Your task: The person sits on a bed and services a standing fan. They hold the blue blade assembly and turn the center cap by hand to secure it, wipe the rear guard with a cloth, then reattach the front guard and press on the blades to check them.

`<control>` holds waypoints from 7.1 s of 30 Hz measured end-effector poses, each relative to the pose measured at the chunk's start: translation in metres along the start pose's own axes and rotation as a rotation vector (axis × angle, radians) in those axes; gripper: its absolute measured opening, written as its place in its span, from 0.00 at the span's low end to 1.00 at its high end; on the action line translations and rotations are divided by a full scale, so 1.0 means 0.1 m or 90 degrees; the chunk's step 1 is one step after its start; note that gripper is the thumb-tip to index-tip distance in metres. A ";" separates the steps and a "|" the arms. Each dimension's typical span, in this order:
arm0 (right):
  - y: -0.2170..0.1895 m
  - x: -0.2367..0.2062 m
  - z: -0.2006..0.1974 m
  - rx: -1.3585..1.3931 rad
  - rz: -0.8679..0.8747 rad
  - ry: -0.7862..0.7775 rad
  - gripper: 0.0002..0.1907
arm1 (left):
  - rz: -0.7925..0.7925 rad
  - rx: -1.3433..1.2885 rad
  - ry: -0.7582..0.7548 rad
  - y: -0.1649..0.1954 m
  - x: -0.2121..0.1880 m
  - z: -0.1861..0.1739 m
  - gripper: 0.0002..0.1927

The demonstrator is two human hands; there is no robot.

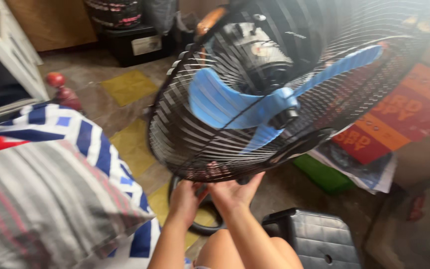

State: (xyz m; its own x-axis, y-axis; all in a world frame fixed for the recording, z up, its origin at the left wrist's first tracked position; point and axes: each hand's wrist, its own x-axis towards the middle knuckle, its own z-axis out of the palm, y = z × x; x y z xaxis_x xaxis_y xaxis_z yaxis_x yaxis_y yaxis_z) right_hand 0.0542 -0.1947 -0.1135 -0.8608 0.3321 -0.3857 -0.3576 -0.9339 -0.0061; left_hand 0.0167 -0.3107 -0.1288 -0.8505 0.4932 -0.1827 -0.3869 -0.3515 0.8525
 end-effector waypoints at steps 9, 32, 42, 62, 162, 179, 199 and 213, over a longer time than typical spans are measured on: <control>-0.07 0.12 0.15 0.010 -0.070 -0.044 0.41 | -0.145 -0.304 0.075 -0.06 0.17 0.08 0.18; 0.19 0.14 0.41 0.054 -0.099 -0.057 0.35 | -0.088 -0.262 0.345 0.20 0.14 0.24 0.09; 0.14 -0.25 0.63 0.049 -0.086 -0.021 0.37 | 0.241 -0.118 0.124 0.13 -0.20 0.53 0.24; -0.01 -0.37 0.51 0.085 -0.049 -0.053 0.44 | 0.252 0.108 0.006 -0.04 -0.37 0.29 0.41; 0.20 0.40 0.05 0.117 0.174 0.058 0.35 | 0.428 -0.003 -0.060 0.39 0.18 -0.01 0.65; 0.32 0.58 -0.36 0.242 0.176 -0.019 0.45 | 0.308 -0.044 0.038 0.46 0.27 -0.08 0.57; 0.32 0.61 -0.24 0.146 0.107 -0.075 0.32 | 0.326 -0.073 0.032 0.46 0.46 -0.10 0.59; -1.78 -0.04 0.69 -0.150 -0.230 -0.188 0.28 | 0.471 -0.125 -0.165 0.78 0.57 -0.50 0.47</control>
State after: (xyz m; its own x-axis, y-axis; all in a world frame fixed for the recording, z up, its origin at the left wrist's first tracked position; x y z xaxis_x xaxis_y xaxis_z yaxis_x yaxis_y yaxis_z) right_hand 0.0958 -0.0206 -0.0473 -0.7753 0.6301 -0.0440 -0.5888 -0.7462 -0.3106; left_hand -0.0802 -0.3498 -0.0970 -0.8107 0.2385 0.5346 0.1674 -0.7806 0.6022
